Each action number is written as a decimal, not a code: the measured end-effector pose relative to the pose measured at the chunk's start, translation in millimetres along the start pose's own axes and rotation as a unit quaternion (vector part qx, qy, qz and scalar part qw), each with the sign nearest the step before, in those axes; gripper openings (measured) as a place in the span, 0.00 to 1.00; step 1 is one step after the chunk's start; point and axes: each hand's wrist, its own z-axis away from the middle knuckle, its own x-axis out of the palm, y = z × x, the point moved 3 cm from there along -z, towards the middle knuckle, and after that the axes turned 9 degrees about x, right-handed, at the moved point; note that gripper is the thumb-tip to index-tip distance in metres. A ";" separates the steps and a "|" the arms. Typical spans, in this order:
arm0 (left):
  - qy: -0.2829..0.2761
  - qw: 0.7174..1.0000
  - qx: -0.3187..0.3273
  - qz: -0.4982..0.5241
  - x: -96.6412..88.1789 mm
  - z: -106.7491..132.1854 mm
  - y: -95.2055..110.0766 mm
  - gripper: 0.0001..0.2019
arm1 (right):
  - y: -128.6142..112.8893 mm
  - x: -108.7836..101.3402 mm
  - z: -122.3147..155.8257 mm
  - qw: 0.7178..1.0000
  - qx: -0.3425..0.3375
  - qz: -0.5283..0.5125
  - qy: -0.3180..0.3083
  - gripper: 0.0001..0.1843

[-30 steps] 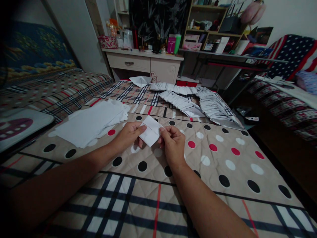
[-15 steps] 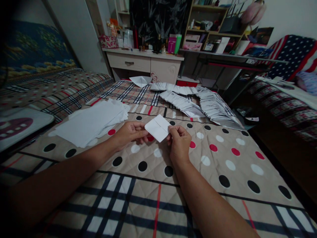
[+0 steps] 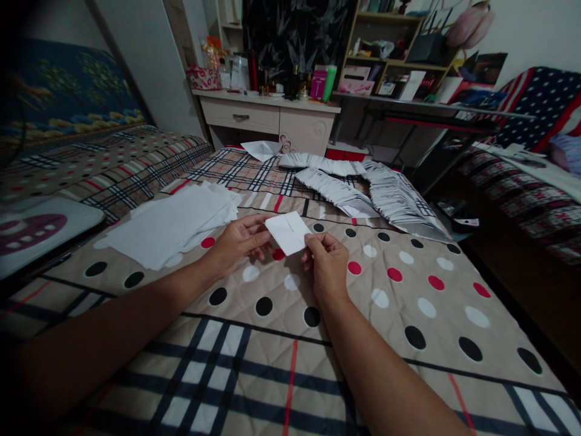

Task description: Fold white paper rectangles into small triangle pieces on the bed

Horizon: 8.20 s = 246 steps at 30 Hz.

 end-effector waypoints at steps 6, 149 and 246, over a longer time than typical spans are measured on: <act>-0.005 0.999 0.022 0.037 -1.7 -0.7 0.8 0.27 | 1.9 3.0 2.8 0.998 0.013 0.050 -0.047 0.15; 0.111 0.993 0.001 -0.034 -6.0 -1.9 -6.1 0.14 | 4.6 10.9 6.6 0.996 0.007 0.077 -0.040 0.14; -0.233 0.749 0.361 -0.505 -6.7 1.6 5.9 0.11 | 4.0 8.4 2.9 0.895 -0.204 0.345 -0.195 0.13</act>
